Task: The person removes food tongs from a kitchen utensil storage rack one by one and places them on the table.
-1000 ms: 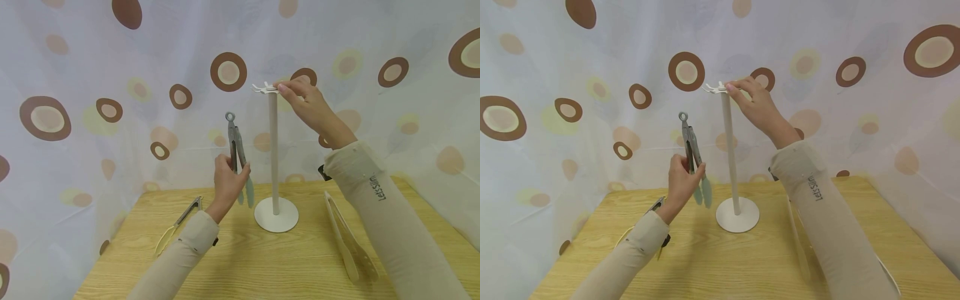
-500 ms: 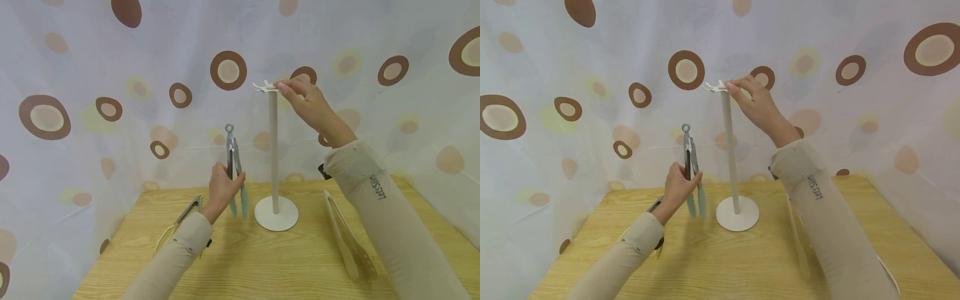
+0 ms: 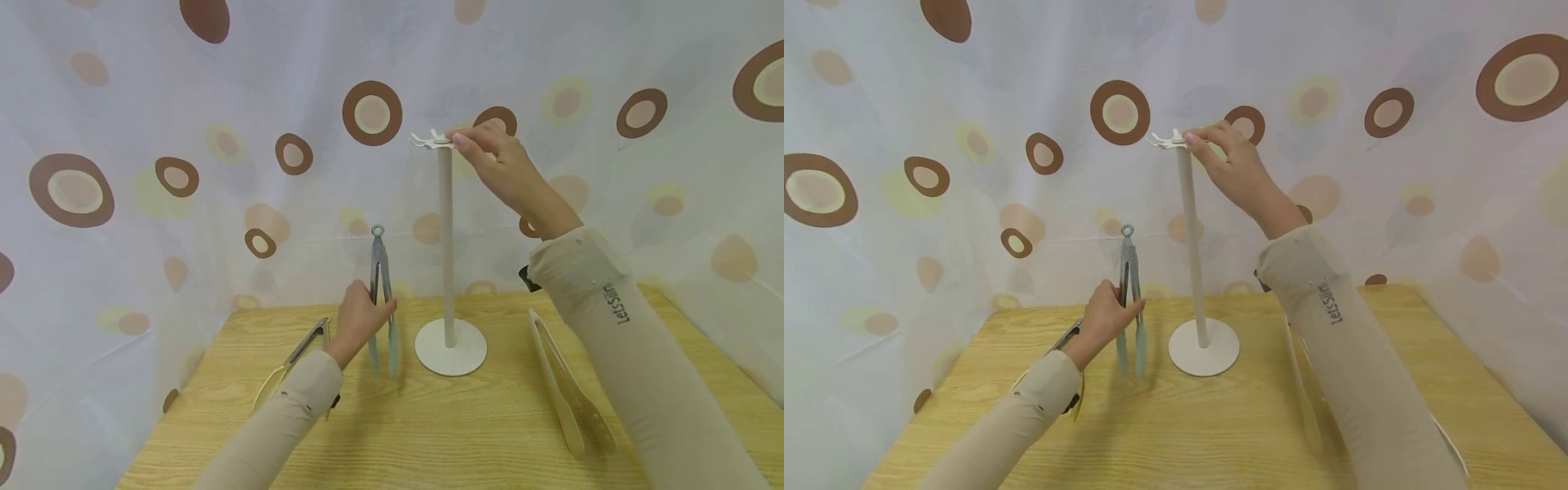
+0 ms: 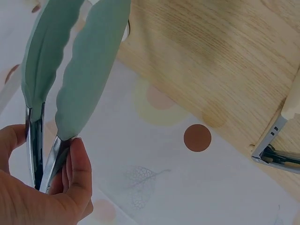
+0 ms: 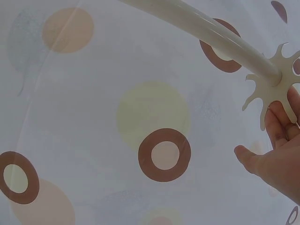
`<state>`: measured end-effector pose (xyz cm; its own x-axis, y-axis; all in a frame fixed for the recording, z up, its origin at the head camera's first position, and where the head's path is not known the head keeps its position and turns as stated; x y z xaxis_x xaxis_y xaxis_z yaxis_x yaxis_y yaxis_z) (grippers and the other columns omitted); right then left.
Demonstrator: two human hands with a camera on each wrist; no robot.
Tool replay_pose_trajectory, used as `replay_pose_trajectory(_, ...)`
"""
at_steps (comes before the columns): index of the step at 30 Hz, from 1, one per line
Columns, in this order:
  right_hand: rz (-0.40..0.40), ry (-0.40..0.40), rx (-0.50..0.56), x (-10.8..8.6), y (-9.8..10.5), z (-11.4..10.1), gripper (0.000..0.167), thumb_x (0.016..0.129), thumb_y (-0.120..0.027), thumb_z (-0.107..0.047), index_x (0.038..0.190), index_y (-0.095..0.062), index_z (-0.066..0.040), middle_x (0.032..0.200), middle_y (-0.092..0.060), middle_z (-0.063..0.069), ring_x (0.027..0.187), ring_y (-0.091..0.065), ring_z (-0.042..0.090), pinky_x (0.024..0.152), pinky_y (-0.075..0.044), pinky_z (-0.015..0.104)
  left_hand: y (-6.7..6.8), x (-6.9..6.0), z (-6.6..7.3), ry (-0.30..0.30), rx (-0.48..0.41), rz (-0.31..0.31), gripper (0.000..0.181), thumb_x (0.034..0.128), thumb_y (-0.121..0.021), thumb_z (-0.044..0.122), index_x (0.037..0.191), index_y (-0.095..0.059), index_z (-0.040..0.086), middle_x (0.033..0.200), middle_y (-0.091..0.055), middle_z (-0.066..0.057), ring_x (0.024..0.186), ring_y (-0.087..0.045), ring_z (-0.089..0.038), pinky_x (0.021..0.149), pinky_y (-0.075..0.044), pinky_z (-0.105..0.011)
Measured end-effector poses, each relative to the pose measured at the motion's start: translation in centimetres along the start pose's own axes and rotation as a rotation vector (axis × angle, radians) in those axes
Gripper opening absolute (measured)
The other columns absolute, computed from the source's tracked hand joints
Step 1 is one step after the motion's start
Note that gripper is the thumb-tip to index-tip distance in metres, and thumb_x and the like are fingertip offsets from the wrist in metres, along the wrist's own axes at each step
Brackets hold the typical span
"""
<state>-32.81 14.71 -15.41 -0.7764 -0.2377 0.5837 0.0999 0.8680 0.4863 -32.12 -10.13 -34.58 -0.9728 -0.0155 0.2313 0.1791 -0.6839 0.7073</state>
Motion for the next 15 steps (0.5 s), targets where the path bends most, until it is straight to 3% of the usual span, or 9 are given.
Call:
replay_pose_trajectory(5, -0.004, -0.001, 0.001, 0.0, -0.1, 0.1, 0.043, 0.100, -0.045, -0.042, 0.133, -0.059, -0.018, 0.123, -0.048, 0.001, 0.118, -0.040, 0.018, 0.101, -0.029, 0.046, -0.6, -0.2, -0.8, 0.000, 0.041, -0.042, 0.044, 0.0849, -0.070, 0.034, 0.097, -0.048, -0.001, 0.080, -0.048, -0.009, 0.060, -0.046, -0.020, 0.050, -0.039, -0.030)
replay_pose_trajectory(10, -0.001, 0.003, -0.004, 0.1, -0.1, 0.1, 0.044, 0.100, -0.045, -0.043, 0.133, -0.060, -0.018, 0.122, -0.048, 0.001, 0.117, -0.041, 0.018, 0.101, -0.029, 0.045, -1.1, -0.3, -1.4, 0.010, 0.058, -0.075, 0.071, 0.0846, -0.070, 0.032, 0.127, -0.038, -0.015, 0.065, -0.049, -0.006, 0.047, -0.045, -0.016, 0.042, -0.036, -0.027)
replay_pose_trajectory(13, 0.003, 0.007, -0.004, 0.1, 0.0, 0.2, 0.043, 0.100, -0.045, -0.043, 0.132, -0.060, -0.019, 0.121, -0.048, 0.001, 0.116, -0.041, 0.017, 0.101, -0.029, 0.045, -1.4, -0.3, -1.6, 0.022, 0.070, -0.095, 0.066, 0.0843, -0.071, 0.032, 0.122, -0.043, -0.014, 0.061, -0.048, -0.004, 0.045, -0.043, -0.015, 0.042, -0.035, -0.027)
replay_pose_trajectory(15, 0.003, 0.005, -0.002, 0.1, 0.0, 0.2, 0.043, 0.100, -0.045, -0.043, 0.133, -0.060, -0.018, 0.122, -0.048, 0.001, 0.117, -0.041, 0.017, 0.102, -0.029, 0.045, -1.6, -0.3, -1.7, 0.024, 0.088, -0.117, 0.047, 0.0844, -0.071, 0.031, 0.103, -0.053, -0.008, 0.060, -0.046, -0.002, 0.046, -0.042, -0.014, 0.042, -0.035, -0.026)
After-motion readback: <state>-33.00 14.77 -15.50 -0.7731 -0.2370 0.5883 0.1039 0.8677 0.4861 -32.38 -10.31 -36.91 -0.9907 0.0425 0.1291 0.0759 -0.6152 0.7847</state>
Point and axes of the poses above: each hand's wrist, its own x-axis towards the middle knuckle, its own y-axis out of the back of the hand, z = x × y, the point moved 2 cm from there along x, towards the middle knuckle
